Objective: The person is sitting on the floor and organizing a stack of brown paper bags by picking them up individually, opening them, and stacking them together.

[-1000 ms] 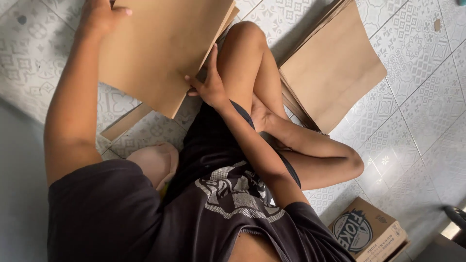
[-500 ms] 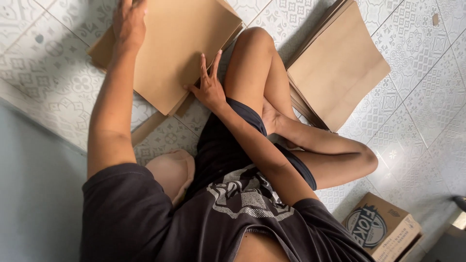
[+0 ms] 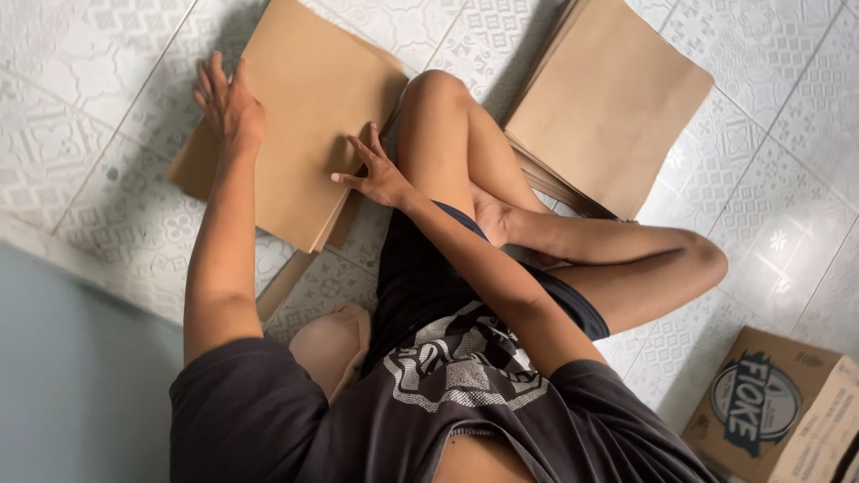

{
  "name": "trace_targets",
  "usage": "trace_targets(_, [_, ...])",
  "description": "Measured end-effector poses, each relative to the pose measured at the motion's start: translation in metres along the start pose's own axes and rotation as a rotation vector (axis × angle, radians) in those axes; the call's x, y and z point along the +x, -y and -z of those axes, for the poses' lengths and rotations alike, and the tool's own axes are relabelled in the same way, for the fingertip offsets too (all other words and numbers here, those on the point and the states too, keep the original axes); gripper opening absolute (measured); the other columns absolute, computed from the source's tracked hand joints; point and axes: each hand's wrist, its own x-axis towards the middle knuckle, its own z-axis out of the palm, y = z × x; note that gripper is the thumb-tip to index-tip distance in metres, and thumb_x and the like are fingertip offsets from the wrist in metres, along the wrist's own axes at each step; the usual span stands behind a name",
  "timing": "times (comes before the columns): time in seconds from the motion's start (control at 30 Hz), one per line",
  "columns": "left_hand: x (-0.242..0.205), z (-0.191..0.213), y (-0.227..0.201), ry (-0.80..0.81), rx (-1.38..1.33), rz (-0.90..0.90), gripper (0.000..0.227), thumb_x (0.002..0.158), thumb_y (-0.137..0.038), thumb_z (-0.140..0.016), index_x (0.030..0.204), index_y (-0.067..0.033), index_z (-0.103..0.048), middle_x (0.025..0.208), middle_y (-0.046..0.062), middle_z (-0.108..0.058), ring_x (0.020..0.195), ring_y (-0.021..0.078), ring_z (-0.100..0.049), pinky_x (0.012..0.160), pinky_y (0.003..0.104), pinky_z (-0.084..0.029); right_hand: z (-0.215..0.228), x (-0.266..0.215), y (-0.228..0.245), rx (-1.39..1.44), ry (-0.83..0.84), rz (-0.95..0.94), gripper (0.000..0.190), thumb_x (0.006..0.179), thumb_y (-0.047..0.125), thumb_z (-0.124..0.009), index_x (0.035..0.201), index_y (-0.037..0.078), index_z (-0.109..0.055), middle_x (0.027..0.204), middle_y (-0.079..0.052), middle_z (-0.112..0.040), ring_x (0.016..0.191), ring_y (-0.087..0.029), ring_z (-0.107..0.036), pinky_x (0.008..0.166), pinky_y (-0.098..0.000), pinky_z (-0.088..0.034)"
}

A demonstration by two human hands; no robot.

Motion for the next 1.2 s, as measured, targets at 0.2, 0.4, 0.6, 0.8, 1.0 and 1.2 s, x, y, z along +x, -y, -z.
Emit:
trace_targets(0.2, [0.042,0.037,-0.101,0.012,-0.104,-0.136,0.066,0.081,0.017,-0.069,0.143,-0.0047,-0.06,0.158,0.025,-0.019,0.145,0.0482,-0.008,0.11,0.077,-0.022,0.144,-0.089,0.038,0.385,0.042,0.148,0.074,0.098,0.051,-0.06,0.155,0.009,-0.041,0.17,-0.023,-0.016,0.158,-0.04,-0.019,0.124,-0.0567,-0.027])
trace_targets(0.4, [0.067,0.068,-0.259,0.012,-0.279,-0.478,0.06,0.093,0.011,-0.078,0.148,-0.002,-0.057,0.145,0.032,-0.034,0.128,0.0556,-0.046,0.11,0.066,-0.033,0.256,-0.164,-0.096,0.187,-0.368,0.025,0.048,0.098,0.032,-0.071,0.138,0.007,-0.061,0.135,-0.014,-0.067,0.113,-0.024,-0.067,0.102,-0.0418,-0.052])
trace_targets(0.6, [0.053,-0.045,-0.385,0.209,-0.788,-0.621,0.04,0.093,0.003,-0.065,0.13,-0.0095,-0.064,0.113,0.007,-0.071,0.094,0.0277,-0.066,0.085,0.04,-0.053,0.308,-0.267,-0.27,-0.167,-0.853,-0.106,0.042,0.098,0.017,-0.079,0.131,-0.004,-0.063,0.126,-0.022,-0.065,0.11,-0.034,-0.066,0.094,-0.0406,-0.057])
trace_targets(0.8, [-0.01,-0.125,-0.438,0.502,-0.658,-0.364,0.034,0.095,-0.016,-0.065,0.129,-0.0144,-0.065,0.113,0.011,-0.064,0.092,0.0252,-0.069,0.076,0.041,-0.055,0.301,-0.283,-0.326,-0.058,-1.165,-0.634,0.048,0.098,0.033,-0.071,0.127,-0.005,-0.065,0.119,-0.022,-0.069,0.097,-0.028,-0.072,0.086,-0.0367,-0.06])
trace_targets(1.0, [-0.021,-0.129,-0.427,0.576,-0.385,-0.262,0.049,0.097,-0.03,-0.064,0.142,-0.0102,-0.057,0.128,0.008,-0.053,0.114,0.0295,-0.058,0.091,0.045,-0.051,0.283,-0.27,-0.358,-0.255,-0.941,-0.88,0.039,0.095,0.036,-0.073,0.106,0.0,-0.063,0.105,-0.015,-0.061,0.094,-0.032,-0.065,0.081,-0.0449,-0.056])
trace_targets(1.2, [-0.023,-0.126,-0.423,0.582,-0.587,-0.216,0.027,0.093,-0.018,-0.07,0.119,-0.0123,-0.071,0.11,0.003,-0.057,0.086,0.0169,-0.064,0.079,0.033,-0.055,0.281,-0.271,-0.345,-0.222,-0.959,-0.779,0.033,0.093,0.031,-0.075,0.094,-0.002,-0.074,0.106,-0.014,-0.059,0.081,-0.03,-0.065,0.074,-0.0426,-0.056])
